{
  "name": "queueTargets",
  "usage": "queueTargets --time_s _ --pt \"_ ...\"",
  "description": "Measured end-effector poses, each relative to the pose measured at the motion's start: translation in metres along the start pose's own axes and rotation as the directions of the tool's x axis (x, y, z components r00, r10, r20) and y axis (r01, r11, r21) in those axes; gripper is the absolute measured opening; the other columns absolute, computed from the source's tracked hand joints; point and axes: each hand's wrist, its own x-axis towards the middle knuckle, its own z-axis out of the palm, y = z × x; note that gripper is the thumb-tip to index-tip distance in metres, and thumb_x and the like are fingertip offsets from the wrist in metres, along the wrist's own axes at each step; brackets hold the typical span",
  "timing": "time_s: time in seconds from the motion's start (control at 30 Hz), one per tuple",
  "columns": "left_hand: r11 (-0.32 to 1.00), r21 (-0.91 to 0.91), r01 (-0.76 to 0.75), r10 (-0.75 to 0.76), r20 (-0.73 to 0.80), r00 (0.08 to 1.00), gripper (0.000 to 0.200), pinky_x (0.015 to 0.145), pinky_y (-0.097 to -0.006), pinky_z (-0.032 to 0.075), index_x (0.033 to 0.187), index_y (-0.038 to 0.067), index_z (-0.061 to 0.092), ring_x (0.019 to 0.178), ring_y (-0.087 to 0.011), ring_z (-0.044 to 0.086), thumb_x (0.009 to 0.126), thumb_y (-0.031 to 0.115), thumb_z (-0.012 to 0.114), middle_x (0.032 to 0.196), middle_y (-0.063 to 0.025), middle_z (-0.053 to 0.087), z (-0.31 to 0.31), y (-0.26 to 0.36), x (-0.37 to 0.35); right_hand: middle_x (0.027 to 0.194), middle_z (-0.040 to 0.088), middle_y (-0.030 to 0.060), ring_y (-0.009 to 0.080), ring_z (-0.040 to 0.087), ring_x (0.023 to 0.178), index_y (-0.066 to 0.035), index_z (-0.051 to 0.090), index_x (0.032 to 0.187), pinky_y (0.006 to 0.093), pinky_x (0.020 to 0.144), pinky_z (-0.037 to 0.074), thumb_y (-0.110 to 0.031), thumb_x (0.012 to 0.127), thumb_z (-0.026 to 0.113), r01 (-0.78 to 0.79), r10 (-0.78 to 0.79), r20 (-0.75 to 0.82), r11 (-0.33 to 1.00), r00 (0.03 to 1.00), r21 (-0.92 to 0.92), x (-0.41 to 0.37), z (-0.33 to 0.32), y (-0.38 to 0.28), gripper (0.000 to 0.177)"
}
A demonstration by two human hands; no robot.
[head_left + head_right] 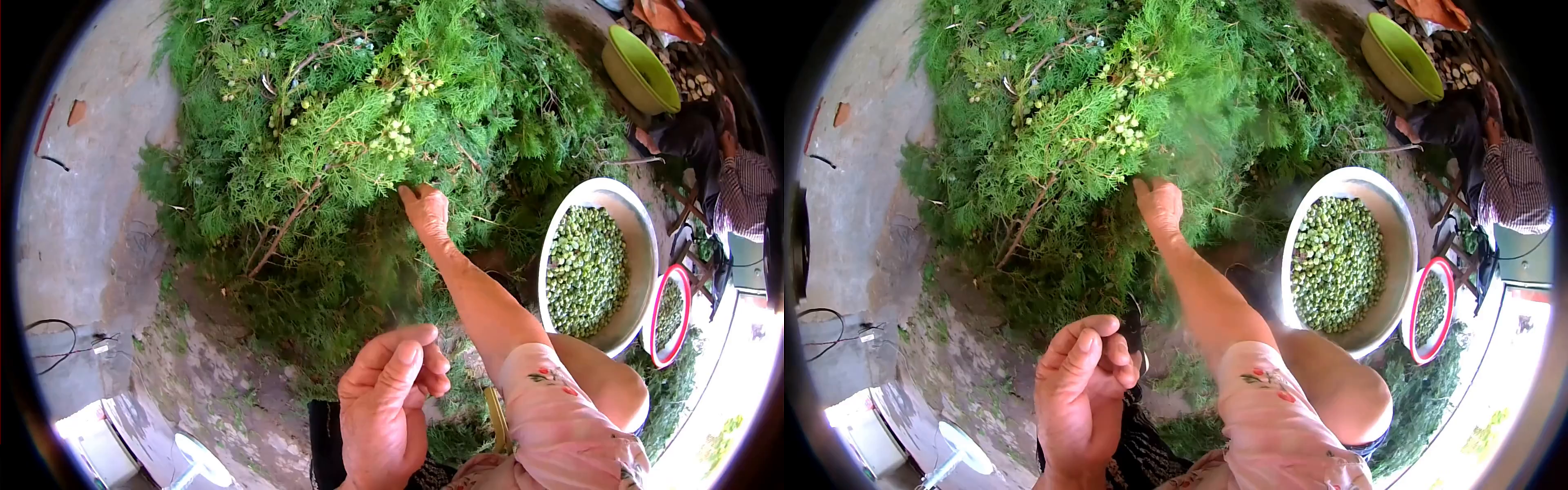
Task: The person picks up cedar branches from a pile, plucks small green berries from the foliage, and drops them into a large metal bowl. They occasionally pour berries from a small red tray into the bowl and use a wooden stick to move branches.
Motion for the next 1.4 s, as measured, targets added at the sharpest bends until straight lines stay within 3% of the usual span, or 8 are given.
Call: queueTargets --time_s 0.2,0.23,0.33,0.5,0.6,0.97,1.13,1.4 --pt "0.988 0.093 -0.12 0.127 -0.074 0.989 0.019 0.064 -0.0361 0.05 0.099 0.002 0.056 0.061 -0.0124 0.051 0.089 0.018 0.052 0.074 -0.004 0.053 0.001 0.012 0.004 0.071 0.063 0.0156 0.0306 0.058 0.064 -0.002 0.064 0.073 0.0373 0.064 0.047 -0.034 0.071 0.068 0.122 -0.118 0.141 0.992 0.983 -0.019 -0.001 0.009 0.0 0.032" --pt "0.992 -0.021 -0.124 0.12 -0.12 0.985 0.02 0.057 -0.0225 0.043 0.096 -0.001 0.06 0.061 -0.0118 0.051 0.086 0.016 0.058 0.074 -0.0061 0.059 0.002 0.014 0.003 0.069 0.062 0.015 0.0293 0.058 0.064 -0.002 0.064 0.072 0.0371 0.064 0.047 -0.032 0.071 0.068 0.084 -0.086 0.124 0.996 0.989 0.022 -0.003 0.008 0.0 0.031" --pt "0.983 -0.042 -0.181 0.173 -0.153 0.973 0.018 0.056 -0.0235 0.042 0.095 0.0 0.06 0.059 -0.0115 0.051 0.086 0.016 0.058 0.073 -0.0047 0.059 0.001 0.016 0.005 0.065 0.06 0.0127 0.0249 0.058 0.061 0.0 0.062 0.072 0.0359 0.06 0.047 -0.028 0.072 0.067 -0.065 0.037 0.14 0.977 0.989 0.205 -0.014 0.004 0.01 0.029" --pt "0.982 -0.105 -0.159 0.143 -0.14 0.98 0.018 0.056 -0.0241 0.041 0.096 0.002 0.06 0.058 -0.0118 0.051 0.088 0.018 0.055 0.072 -0.0032 0.058 -0.002 0.02 0.002 0.06 0.052 0.0064 0.0176 0.056 0.057 0.002 0.06 0.083 0.0301 0.049 0.044 -0.02 0.075 0.063 -0.496 0.125 0.518 0.539 0.846 0.681 -0.075 -0.038 0.038 0.023" --pt "0.98 -0.114 -0.166 0.148 -0.15 0.978 0.019 0.056 -0.0237 0.041 0.097 0.002 0.059 0.059 -0.0118 0.051 0.088 0.017 0.056 0.072 -0.0032 0.058 -0.003 0.019 0.002 0.062 0.051 0.0036 0.0137 0.052 0.055 0.001 0.058 0.088 0.0263 0.043 0.041 -0.014 0.079 0.06 -0.532 0.072 0.554 0.407 0.829 0.743 -0.104 -0.029 0.076 0.018" --pt "0.975 -0.129 -0.179 0.162 -0.133 0.978 0.02 0.056 -0.0238 0.041 0.098 0.001 0.059 0.06 -0.012 0.051 0.087 0.017 0.057 0.072 -0.0041 0.058 -0.007 0.02 0.004 0.05 0.044 0.0027 0.0116 0.036 0.034 -0.001 0.055 0.071 0.0249 0.033 0.027 -0.017 0.081 0.064 -0.33 0.343 0.107 0.702 0.933 0.631 -0.081 0.003 0.082 0.021" --pt "0.982 -0.11 -0.156 0.138 -0.158 0.978 0.019 0.056 -0.024 0.041 0.097 0.002 0.06 0.058 -0.0122 0.051 0.087 0.018 0.057 0.072 -0.0034 0.058 -0.002 0.019 0.005 0.059 0.045 0.0049 0.0167 0.041 0.044 -0.005 0.047 0.072 0.0304 0.038 0.03 -0.018 0.079 0.067 -0.531 0.64 0.115 0.507 0.759 0.679 -0.063 0.023 0.068 0.024" --pt "0.985 -0.106 -0.134 0.12 -0.124 0.985 0.019 0.056 -0.024 0.04 0.096 0.004 0.06 0.058 -0.0117 0.051 0.086 0.02 0.058 0.072 -0.0017 0.058 -0.004 0.019 0.003 0.063 0.045 0.0049 0.0164 0.04 0.044 -0.007 0.044 0.076 0.0291 0.036 0.028 -0.019 0.084 0.062 -0.528 0.593 0.319 0.215 0.739 0.822 -0.06 0.01 0.075 0.023"
